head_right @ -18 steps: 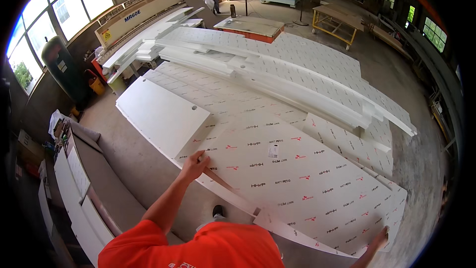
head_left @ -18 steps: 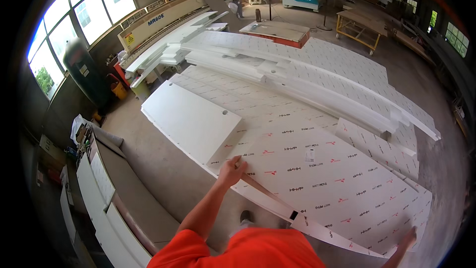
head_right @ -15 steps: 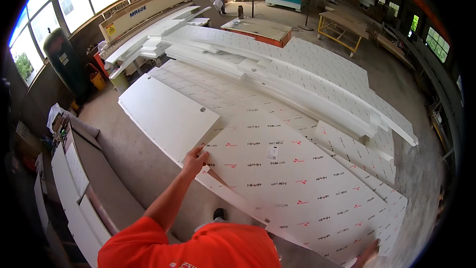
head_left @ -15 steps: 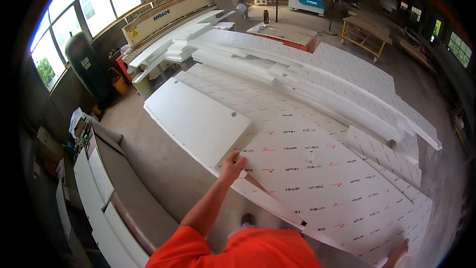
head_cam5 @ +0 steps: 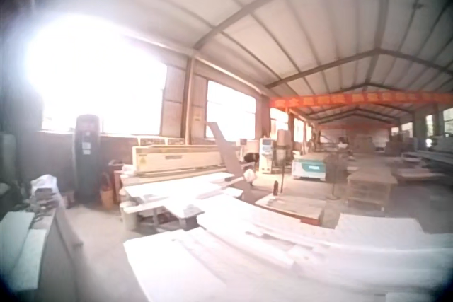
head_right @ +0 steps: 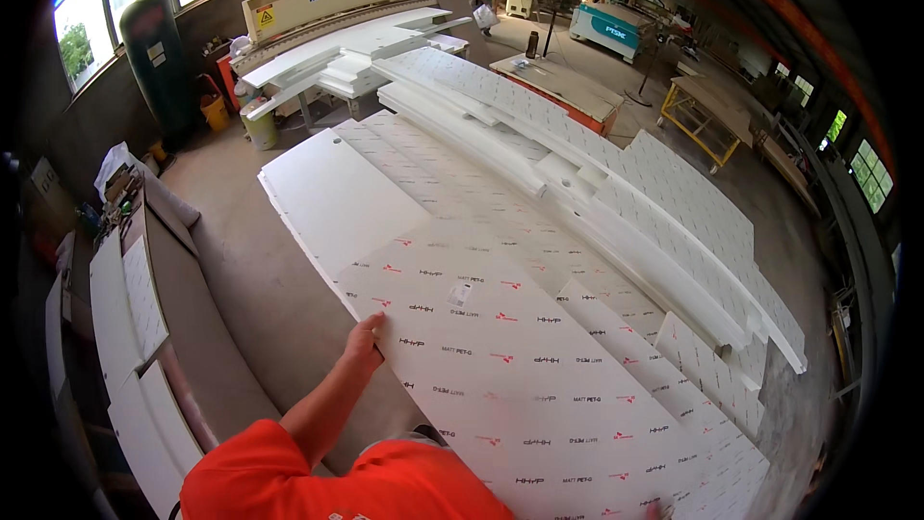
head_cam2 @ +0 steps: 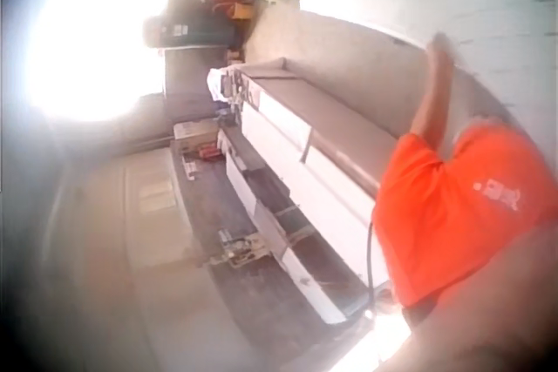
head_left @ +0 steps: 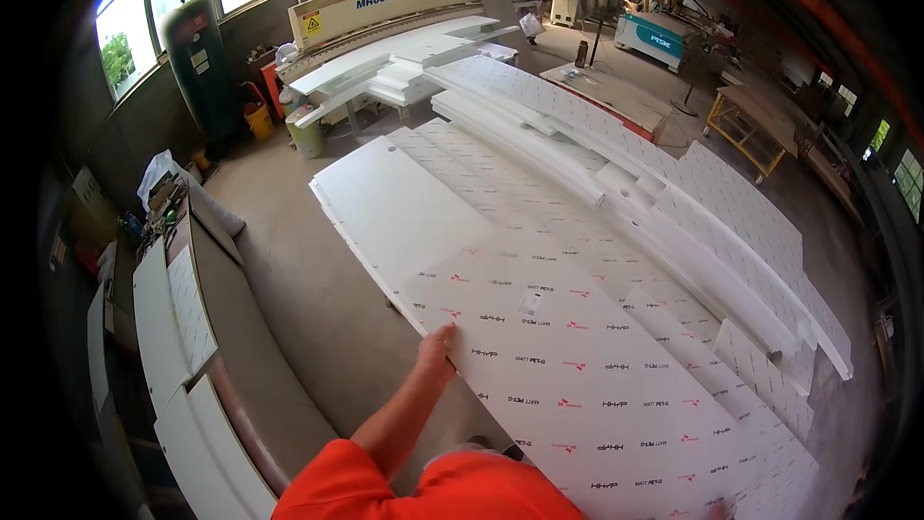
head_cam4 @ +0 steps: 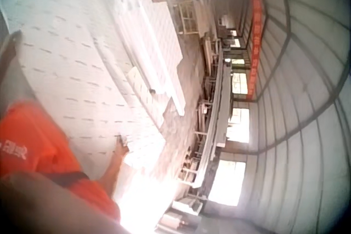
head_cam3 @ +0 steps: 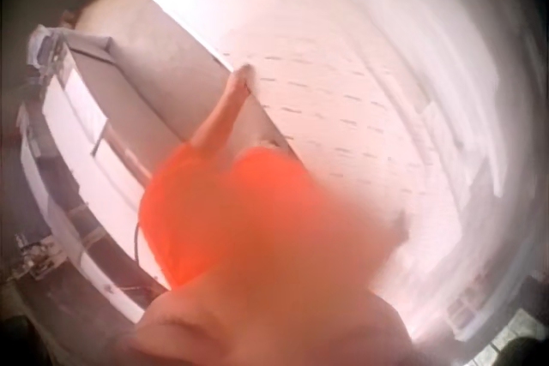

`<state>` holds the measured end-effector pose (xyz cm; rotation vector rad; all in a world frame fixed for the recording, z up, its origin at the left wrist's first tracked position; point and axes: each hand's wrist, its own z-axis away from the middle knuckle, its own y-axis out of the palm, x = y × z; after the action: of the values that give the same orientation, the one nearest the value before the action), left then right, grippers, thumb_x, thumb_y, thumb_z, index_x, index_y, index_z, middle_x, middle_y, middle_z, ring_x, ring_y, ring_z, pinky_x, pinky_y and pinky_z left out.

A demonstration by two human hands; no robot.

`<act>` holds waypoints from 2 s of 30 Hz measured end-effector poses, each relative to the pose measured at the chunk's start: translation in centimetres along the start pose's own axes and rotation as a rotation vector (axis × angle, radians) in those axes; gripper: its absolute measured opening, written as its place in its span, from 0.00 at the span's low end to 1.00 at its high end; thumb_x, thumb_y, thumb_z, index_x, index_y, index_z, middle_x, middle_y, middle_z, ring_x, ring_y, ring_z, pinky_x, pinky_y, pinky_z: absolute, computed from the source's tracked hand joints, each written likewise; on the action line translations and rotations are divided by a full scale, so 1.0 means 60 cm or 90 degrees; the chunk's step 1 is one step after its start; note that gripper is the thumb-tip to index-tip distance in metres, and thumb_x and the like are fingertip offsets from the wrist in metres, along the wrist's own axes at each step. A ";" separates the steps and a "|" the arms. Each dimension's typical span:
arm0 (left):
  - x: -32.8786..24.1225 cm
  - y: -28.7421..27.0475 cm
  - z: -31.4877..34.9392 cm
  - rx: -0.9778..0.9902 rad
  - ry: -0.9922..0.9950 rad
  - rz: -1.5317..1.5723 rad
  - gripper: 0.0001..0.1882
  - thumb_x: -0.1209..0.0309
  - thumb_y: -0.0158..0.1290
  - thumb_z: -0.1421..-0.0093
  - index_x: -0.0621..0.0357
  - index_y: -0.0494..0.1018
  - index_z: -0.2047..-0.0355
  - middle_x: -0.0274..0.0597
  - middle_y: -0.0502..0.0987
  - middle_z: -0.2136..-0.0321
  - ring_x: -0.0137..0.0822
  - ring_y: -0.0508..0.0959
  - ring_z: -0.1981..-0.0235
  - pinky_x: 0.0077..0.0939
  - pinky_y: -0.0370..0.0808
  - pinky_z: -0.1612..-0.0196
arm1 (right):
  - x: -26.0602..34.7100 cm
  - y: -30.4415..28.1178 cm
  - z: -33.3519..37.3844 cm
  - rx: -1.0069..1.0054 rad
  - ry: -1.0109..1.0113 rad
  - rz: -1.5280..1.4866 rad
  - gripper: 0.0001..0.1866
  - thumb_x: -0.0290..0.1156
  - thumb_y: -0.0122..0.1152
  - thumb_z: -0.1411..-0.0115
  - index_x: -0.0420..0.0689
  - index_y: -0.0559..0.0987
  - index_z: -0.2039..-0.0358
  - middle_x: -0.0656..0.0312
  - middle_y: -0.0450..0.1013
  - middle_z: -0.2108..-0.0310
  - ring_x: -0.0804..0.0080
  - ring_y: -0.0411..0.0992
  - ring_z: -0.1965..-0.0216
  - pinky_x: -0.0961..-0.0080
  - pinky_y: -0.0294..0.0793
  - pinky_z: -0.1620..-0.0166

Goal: The person cleans white wooden panels by blowing dust off with an air gun and then wiping them with a cloth.

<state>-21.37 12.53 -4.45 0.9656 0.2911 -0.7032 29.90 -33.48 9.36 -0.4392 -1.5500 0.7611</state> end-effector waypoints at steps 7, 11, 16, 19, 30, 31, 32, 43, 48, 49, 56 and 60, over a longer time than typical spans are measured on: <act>-0.105 -0.046 -0.071 -0.043 0.055 0.040 0.24 0.69 0.48 0.26 0.67 0.64 0.34 0.53 0.75 0.41 0.52 0.76 0.39 0.55 0.74 0.34 | 0.100 0.174 -0.009 0.069 -0.581 -0.009 0.28 0.44 0.78 0.42 0.29 0.83 0.55 0.52 0.81 0.67 0.63 0.74 0.69 0.64 0.77 0.61; -0.192 -0.087 -0.135 -0.124 0.063 0.051 0.22 0.69 0.47 0.26 0.68 0.66 0.36 0.54 0.76 0.41 0.51 0.77 0.40 0.54 0.75 0.36 | 0.287 0.305 0.147 0.214 -0.061 -0.025 0.29 0.45 0.77 0.41 0.27 0.83 0.59 0.54 0.79 0.70 0.63 0.72 0.71 0.66 0.77 0.64; -0.294 -0.133 -0.267 -0.055 0.145 0.025 0.22 0.72 0.50 0.27 0.67 0.65 0.37 0.54 0.76 0.42 0.50 0.80 0.44 0.51 0.78 0.39 | 0.396 0.507 0.271 0.286 -0.083 -0.241 0.25 0.38 0.72 0.37 0.29 0.81 0.49 0.48 0.81 0.61 0.62 0.76 0.65 0.63 0.80 0.59; -0.354 -0.139 -0.343 -0.157 0.217 -0.045 0.25 0.73 0.55 0.30 0.64 0.64 0.36 0.53 0.77 0.44 0.47 0.80 0.46 0.46 0.80 0.43 | 0.488 0.602 0.344 0.381 -0.067 -0.470 0.20 0.29 0.67 0.34 0.29 0.80 0.47 0.48 0.81 0.55 0.59 0.80 0.55 0.64 0.81 0.52; -0.472 -0.156 -0.441 -0.503 0.338 -0.746 0.43 0.53 0.62 0.35 0.62 0.57 0.29 0.59 0.63 0.31 0.56 0.62 0.28 0.48 0.62 0.28 | 0.500 0.842 0.362 0.396 -0.221 0.119 0.16 0.31 0.74 0.39 0.28 0.83 0.62 0.48 0.81 0.69 0.62 0.81 0.72 0.67 0.82 0.68; -0.450 -0.169 -0.438 -0.452 0.285 -0.778 0.43 0.50 0.61 0.35 0.61 0.58 0.29 0.60 0.61 0.30 0.57 0.59 0.27 0.49 0.60 0.27 | 0.468 0.868 0.341 0.433 -0.241 0.231 0.16 0.31 0.75 0.41 0.28 0.83 0.64 0.49 0.80 0.71 0.63 0.80 0.76 0.66 0.82 0.72; -0.413 -0.195 -0.432 -0.402 0.231 -0.811 0.43 0.48 0.60 0.35 0.61 0.59 0.29 0.60 0.59 0.29 0.57 0.56 0.26 0.49 0.58 0.26 | 0.458 0.885 0.354 0.509 -0.151 0.179 0.17 0.33 0.75 0.42 0.28 0.83 0.65 0.50 0.80 0.73 0.65 0.79 0.79 0.66 0.80 0.76; -0.343 -0.215 -0.417 -0.392 0.179 -0.673 0.35 0.45 0.52 0.32 0.59 0.72 0.36 0.57 0.74 0.37 0.57 0.72 0.35 0.53 0.70 0.35 | 0.379 0.984 0.361 0.616 -0.389 0.221 0.17 0.35 0.76 0.47 0.32 0.82 0.71 0.54 0.78 0.80 0.68 0.78 0.81 0.66 0.77 0.77; -0.187 -0.286 -0.266 -0.372 0.377 -0.667 0.34 0.49 0.57 0.33 0.65 0.73 0.38 0.59 0.77 0.40 0.56 0.76 0.38 0.45 0.71 0.36 | 0.465 0.865 0.443 0.848 -0.387 -0.044 0.14 0.36 0.74 0.40 0.40 0.78 0.68 0.61 0.76 0.80 0.67 0.75 0.84 0.69 0.75 0.79; -0.139 -0.288 -0.219 -0.323 0.379 -0.640 0.35 0.50 0.58 0.33 0.66 0.73 0.37 0.60 0.77 0.41 0.55 0.76 0.38 0.43 0.72 0.35 | 0.483 0.837 0.470 0.931 -0.309 -0.092 0.15 0.37 0.73 0.38 0.41 0.78 0.67 0.61 0.76 0.79 0.67 0.75 0.84 0.70 0.75 0.80; 0.243 -0.422 0.316 -0.361 -0.028 -0.349 0.21 0.55 0.61 0.34 0.60 0.83 0.51 0.40 0.85 0.61 0.30 0.83 0.61 0.29 0.78 0.61 | 0.332 0.634 0.565 1.377 0.063 -0.033 0.15 0.39 0.49 0.23 0.41 0.76 0.50 0.53 0.81 0.64 0.58 0.82 0.65 0.60 0.84 0.62; 0.349 -0.471 0.490 -0.540 0.061 -0.245 0.21 0.55 0.61 0.35 0.62 0.84 0.56 0.41 0.85 0.67 0.31 0.84 0.65 0.31 0.79 0.59 | 0.264 0.596 0.645 1.436 0.076 0.087 0.15 0.34 0.42 0.22 0.41 0.74 0.45 0.50 0.80 0.55 0.52 0.81 0.58 0.54 0.83 0.54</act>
<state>-26.69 -31.09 -17.51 0.1262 0.7981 -0.7784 -15.77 -5.56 -3.42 1.0683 0.1294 1.9168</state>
